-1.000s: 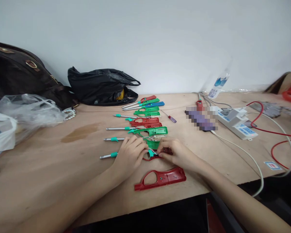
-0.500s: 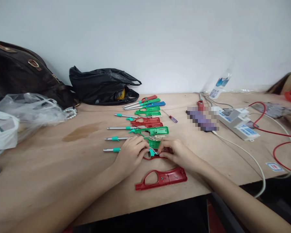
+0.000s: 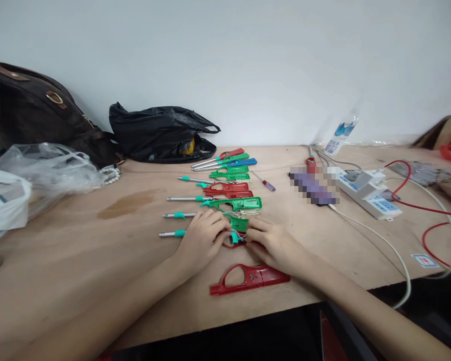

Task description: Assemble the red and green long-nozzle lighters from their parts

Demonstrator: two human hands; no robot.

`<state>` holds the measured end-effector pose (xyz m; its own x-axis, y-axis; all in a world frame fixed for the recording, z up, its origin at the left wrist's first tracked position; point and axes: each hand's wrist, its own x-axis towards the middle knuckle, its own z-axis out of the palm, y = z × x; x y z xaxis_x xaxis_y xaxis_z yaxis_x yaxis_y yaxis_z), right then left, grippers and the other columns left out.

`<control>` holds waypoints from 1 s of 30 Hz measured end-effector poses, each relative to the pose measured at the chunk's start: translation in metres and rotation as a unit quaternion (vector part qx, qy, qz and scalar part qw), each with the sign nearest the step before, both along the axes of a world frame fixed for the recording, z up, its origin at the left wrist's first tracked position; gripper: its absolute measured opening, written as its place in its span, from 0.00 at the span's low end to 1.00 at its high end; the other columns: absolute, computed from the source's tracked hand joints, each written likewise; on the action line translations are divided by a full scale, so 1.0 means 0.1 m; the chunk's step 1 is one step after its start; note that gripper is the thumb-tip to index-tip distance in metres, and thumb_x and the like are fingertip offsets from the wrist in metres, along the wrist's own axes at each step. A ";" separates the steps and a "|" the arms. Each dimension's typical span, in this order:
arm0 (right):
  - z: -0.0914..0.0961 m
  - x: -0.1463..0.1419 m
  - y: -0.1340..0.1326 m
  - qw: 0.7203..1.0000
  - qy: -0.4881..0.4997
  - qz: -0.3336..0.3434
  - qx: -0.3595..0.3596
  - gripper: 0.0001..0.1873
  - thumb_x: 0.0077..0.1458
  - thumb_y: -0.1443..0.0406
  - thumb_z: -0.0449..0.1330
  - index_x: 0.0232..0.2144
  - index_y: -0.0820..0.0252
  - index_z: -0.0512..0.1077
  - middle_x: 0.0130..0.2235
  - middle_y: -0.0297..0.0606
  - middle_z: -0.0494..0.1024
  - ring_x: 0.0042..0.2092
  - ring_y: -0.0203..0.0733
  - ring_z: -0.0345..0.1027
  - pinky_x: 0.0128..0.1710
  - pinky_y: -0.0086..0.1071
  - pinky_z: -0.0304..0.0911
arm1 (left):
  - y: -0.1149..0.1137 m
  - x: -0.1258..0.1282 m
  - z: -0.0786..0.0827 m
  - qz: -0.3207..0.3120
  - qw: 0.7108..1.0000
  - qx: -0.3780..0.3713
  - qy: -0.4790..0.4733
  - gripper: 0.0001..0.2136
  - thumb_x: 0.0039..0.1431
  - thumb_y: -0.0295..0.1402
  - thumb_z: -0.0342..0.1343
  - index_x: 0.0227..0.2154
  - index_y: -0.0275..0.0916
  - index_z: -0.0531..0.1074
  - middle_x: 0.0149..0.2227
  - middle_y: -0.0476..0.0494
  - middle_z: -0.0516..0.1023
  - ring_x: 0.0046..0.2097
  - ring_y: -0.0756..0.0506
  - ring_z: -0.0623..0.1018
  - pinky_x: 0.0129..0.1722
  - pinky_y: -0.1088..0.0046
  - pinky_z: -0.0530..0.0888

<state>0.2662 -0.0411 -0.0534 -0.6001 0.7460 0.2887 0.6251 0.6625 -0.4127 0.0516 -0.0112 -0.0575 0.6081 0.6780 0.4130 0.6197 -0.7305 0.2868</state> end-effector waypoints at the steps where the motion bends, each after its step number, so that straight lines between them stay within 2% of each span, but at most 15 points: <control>1: 0.01 0.01 -0.02 1.000 -0.021 0.002 0.013 0.08 0.59 0.73 0.54 0.33 0.61 0.73 0.38 0.42 0.72 0.37 0.44 0.66 0.38 0.37 0.64 | 0.00 0.00 0.00 0.004 1.000 -0.002 0.004 0.08 0.64 0.28 0.52 0.28 0.39 0.70 0.34 0.47 0.74 0.38 0.43 0.70 0.40 0.65 0.64; 5: 0.03 0.07 -0.04 0.999 -0.033 0.009 0.007 0.08 0.60 0.72 0.55 0.36 0.61 0.74 0.39 0.43 0.72 0.39 0.45 0.66 0.39 0.38 0.66 | -0.01 -0.01 -0.01 0.005 1.000 -0.001 0.007 0.08 0.64 0.28 0.52 0.29 0.39 0.70 0.34 0.47 0.74 0.38 0.44 0.70 0.40 0.65 0.64; 8: 0.05 0.14 0.02 1.000 0.002 0.013 -0.023 0.09 0.56 0.76 0.56 0.36 0.60 0.73 0.39 0.42 0.72 0.42 0.45 0.66 0.40 0.37 0.66 | -0.03 0.00 -0.02 0.001 1.000 0.013 0.007 0.08 0.64 0.29 0.51 0.29 0.39 0.70 0.33 0.47 0.75 0.38 0.44 0.70 0.39 0.65 0.64; 14: 0.09 0.21 0.12 0.996 0.046 0.035 -0.064 0.15 0.49 0.81 0.54 0.32 0.57 0.68 0.35 0.35 0.72 0.39 0.42 0.66 0.39 0.34 0.64 | -0.13 0.02 0.01 -0.017 0.999 0.023 0.028 0.09 0.64 0.27 0.50 0.28 0.39 0.70 0.33 0.46 0.75 0.38 0.43 0.69 0.40 0.64 0.63; 20: 0.09 0.15 0.09 0.998 0.020 0.040 -0.054 0.11 0.52 0.77 0.56 0.35 0.57 0.67 0.38 0.38 0.70 0.43 0.46 0.64 0.43 0.37 0.63 | -0.15 0.04 0.01 -0.014 0.999 0.020 0.039 0.06 0.61 0.25 0.55 0.28 0.39 0.70 0.33 0.47 0.75 0.39 0.42 0.69 0.39 0.64 0.62; 24: 0.09 0.10 0.09 0.997 0.018 0.056 -0.057 0.13 0.51 0.77 0.56 0.37 0.58 0.67 0.41 0.40 0.70 0.45 0.46 0.63 0.45 0.39 0.62 | -0.14 0.03 0.01 -0.014 0.999 0.004 0.030 0.06 0.60 0.26 0.56 0.28 0.39 0.70 0.33 0.48 0.75 0.39 0.43 0.69 0.39 0.64 0.62; 30: 0.14 0.04 0.11 0.994 0.057 0.051 -0.078 0.11 0.56 0.76 0.52 0.37 0.58 0.67 0.40 0.40 0.70 0.45 0.45 0.64 0.46 0.38 0.62 | -0.09 -0.04 0.16 -0.039 0.999 -0.024 -0.012 0.06 0.62 0.27 0.53 0.30 0.40 0.72 0.34 0.47 0.75 0.39 0.44 0.69 0.40 0.65 0.64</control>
